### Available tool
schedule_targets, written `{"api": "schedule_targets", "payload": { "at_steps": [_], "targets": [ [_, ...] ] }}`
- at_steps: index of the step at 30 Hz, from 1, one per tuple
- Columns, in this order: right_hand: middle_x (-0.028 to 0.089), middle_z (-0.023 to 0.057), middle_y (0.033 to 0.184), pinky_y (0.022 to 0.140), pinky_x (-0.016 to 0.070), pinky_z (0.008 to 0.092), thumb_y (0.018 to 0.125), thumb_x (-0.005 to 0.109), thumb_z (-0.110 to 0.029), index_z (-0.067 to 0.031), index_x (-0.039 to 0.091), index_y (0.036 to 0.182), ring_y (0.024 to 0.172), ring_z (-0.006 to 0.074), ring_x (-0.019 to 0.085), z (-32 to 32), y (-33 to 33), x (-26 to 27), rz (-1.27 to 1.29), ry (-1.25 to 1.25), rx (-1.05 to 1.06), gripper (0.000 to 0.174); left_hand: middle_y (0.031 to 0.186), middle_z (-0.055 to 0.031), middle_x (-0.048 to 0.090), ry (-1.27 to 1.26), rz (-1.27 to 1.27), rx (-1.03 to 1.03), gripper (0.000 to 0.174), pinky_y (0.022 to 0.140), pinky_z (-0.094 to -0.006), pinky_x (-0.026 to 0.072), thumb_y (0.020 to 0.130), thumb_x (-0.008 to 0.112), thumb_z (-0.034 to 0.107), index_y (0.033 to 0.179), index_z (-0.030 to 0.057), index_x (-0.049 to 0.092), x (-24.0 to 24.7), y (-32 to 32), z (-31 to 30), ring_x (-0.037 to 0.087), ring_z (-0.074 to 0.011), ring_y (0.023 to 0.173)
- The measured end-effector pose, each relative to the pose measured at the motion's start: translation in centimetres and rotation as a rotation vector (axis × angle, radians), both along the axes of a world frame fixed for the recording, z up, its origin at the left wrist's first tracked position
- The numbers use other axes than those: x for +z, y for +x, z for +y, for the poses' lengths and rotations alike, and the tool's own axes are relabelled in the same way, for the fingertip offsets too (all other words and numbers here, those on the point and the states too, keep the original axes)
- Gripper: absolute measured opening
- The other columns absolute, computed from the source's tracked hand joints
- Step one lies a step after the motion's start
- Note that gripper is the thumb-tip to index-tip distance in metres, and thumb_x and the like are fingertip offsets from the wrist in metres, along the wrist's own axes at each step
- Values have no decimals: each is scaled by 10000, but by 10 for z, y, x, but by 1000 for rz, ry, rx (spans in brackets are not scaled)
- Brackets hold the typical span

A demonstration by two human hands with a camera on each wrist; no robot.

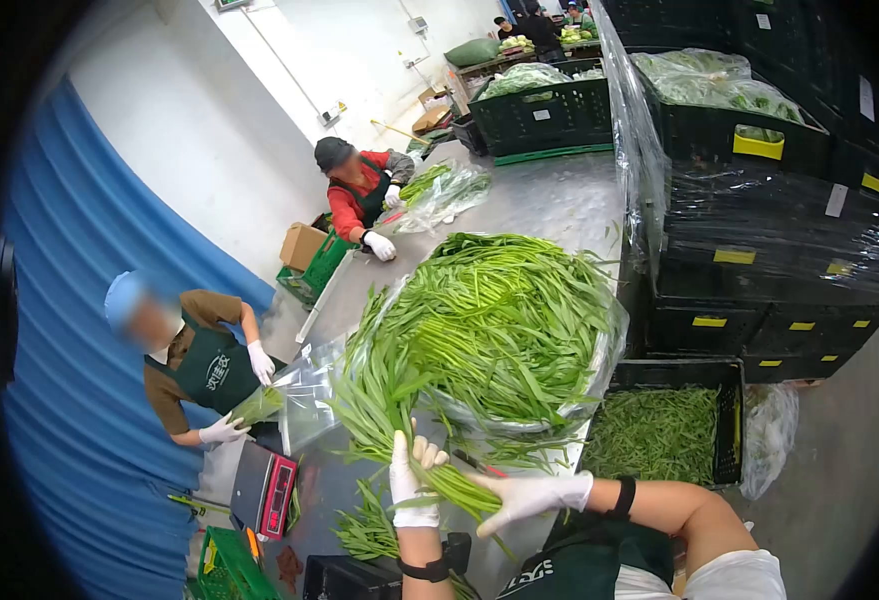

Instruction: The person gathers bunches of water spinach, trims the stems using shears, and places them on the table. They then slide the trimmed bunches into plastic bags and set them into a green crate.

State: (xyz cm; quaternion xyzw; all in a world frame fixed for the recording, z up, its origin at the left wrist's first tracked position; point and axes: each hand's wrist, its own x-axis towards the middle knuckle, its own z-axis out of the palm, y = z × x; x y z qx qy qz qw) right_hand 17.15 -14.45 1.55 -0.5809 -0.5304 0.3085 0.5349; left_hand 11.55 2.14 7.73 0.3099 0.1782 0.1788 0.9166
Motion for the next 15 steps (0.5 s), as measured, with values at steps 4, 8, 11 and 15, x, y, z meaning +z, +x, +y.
{"api": "schedule_targets", "payload": {
  "at_steps": [4, 8, 11, 15],
  "targets": [
    [625, 121, 1023, 805, 473, 280, 767, 729, -268, 4, 463, 1242, 920, 153, 593, 2, -24, -4, 589, -403, 235, 608, 653, 14, 353, -31, 109, 110, 334, 614, -275, 381, 950, 515, 366, 1113, 73, 518, -17, -4, 10, 365, -107, 570],
    [599, 50, 731, 652, 482, 269, 824, 609, -114, -9, 539, 1043, 675, 137, 583, 1, -30, -23, 930, -337, 162, 253, 985, -85, 490, -26, 68, -55, 568, 790, -372, 445, 910, 440, 539, 1249, 83, 453, -13, -11, 8, 504, -207, 852],
    [529, 34, 664, 615, 466, 285, 833, 552, -76, -15, 524, 1014, 605, 146, 532, -2, -10, 0, 990, -251, 131, 193, 1382, -166, 425, 77, 63, -158, 901, 1009, -491, 387, 801, 347, 760, 1392, 81, 354, -71, -21, 30, 479, -313, 1205],
    [483, 23, 647, 626, 447, 293, 821, 526, -52, -31, 504, 964, 573, 144, 477, -2, 17, -3, 1245, -29, 148, 146, 1374, -186, 425, 62, -108, -648, 876, 1070, -424, 316, 826, 470, 672, 1379, 7, 331, -125, -22, 25, 383, -321, 1291]
  ]
}}
